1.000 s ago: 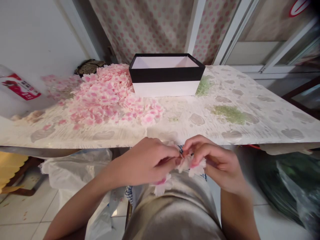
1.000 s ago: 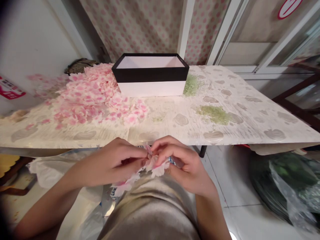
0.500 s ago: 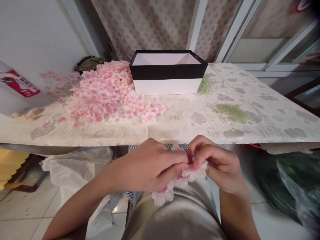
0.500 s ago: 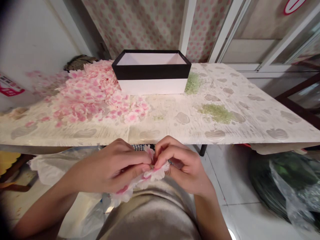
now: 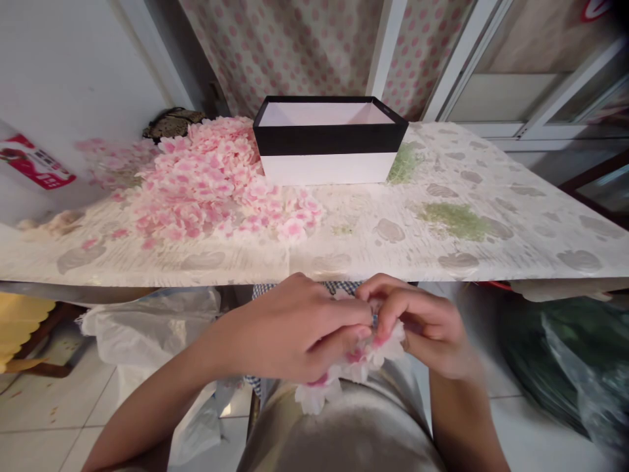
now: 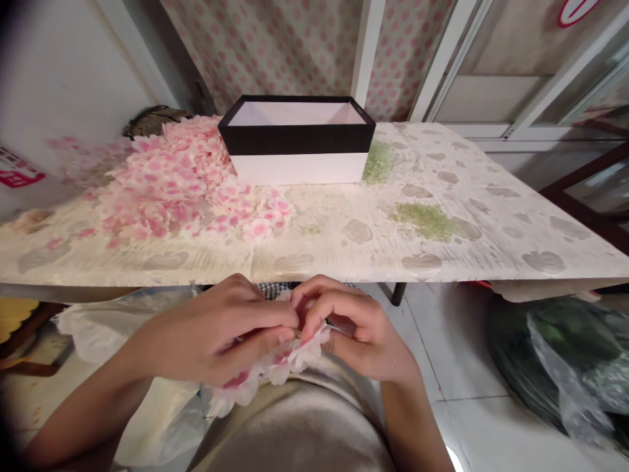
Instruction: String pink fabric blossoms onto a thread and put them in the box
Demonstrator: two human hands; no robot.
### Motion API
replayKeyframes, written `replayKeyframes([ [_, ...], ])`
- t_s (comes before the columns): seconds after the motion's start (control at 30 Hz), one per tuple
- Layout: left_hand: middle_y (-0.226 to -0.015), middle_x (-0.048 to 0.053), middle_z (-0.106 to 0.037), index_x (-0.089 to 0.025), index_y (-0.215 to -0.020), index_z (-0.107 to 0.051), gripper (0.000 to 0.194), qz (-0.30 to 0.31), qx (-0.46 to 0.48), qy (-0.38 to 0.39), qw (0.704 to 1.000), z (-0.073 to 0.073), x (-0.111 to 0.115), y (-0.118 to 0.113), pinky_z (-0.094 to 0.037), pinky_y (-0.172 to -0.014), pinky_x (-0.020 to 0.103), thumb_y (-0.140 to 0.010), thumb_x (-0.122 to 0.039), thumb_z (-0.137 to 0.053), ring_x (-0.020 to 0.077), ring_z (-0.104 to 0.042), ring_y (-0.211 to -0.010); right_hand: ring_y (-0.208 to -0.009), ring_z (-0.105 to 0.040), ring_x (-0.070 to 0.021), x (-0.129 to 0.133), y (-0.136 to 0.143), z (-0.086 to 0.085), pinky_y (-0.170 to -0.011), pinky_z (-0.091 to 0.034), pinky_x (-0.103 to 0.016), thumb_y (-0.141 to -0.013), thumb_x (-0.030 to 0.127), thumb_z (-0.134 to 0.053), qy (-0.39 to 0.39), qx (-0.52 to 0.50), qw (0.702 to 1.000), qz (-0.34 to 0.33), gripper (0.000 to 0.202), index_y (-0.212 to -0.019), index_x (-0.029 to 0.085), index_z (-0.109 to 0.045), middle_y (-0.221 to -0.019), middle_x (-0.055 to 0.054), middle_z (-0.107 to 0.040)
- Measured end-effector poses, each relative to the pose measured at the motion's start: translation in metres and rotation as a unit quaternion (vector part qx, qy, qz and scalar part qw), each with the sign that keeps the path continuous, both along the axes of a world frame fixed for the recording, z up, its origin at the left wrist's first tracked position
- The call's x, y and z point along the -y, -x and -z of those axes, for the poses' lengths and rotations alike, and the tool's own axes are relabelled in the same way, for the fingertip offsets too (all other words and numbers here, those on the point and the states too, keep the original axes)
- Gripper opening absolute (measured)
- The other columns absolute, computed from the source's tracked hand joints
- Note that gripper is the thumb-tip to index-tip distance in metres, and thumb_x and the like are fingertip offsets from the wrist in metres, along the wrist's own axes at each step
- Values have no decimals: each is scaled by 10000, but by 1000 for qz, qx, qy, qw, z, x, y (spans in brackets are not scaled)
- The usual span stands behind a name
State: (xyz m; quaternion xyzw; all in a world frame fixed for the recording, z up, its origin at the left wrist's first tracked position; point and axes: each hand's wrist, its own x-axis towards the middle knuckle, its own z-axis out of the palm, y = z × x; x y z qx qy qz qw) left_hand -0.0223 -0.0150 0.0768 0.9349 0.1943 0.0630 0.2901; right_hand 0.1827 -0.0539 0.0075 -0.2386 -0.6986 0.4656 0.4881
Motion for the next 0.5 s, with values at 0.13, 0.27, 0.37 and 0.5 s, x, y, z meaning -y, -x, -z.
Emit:
replayKeyframes([
  [0.13, -520, -73, -568, -205, -816, -603, 222, 3, -3, 2, 1000, 0, 0, 0, -361, -527, 197, -944, -170, -427, 75, -452, -443, -896, -613, -188, 1, 0, 3, -743, -516, -319, -918, 248, -546, 18, -18, 1000, -8, 112, -873, 225, -646, -1029, -76, -612],
  [0.27, -498, -78, -585, -202, -822, -600, 210, 6, -3, 10, 1000, 0, 0, 0, -370, -532, 185, -933, -149, -430, 72, -481, -443, -894, -605, -185, 1, 0, 5, -757, -503, -311, -915, 251, -550, 31, -31, 999, -17, 101, -869, 220, -634, -1034, -77, -604],
  [0.37, -481, -82, -588, -195, -830, -600, 217, 6, -6, 26, 1000, 0, 1, -1, -384, -544, 179, -933, -139, -418, 66, -495, -437, -913, -602, -176, 1, -1, 4, -791, -491, -300, -911, 233, -557, 38, -38, 998, -28, 90, -865, 217, -632, -1044, -72, -594],
  [0.5, -455, -84, -573, -191, -830, -602, 213, 2, -7, 23, 1000, 0, 1, -1, -391, -539, 177, -925, -129, -422, 69, -495, -431, -950, -593, -184, 2, -3, 3, -810, -485, -310, -915, 219, -549, 45, -30, 998, -37, 89, -879, 224, -631, -1065, -72, -581],
])
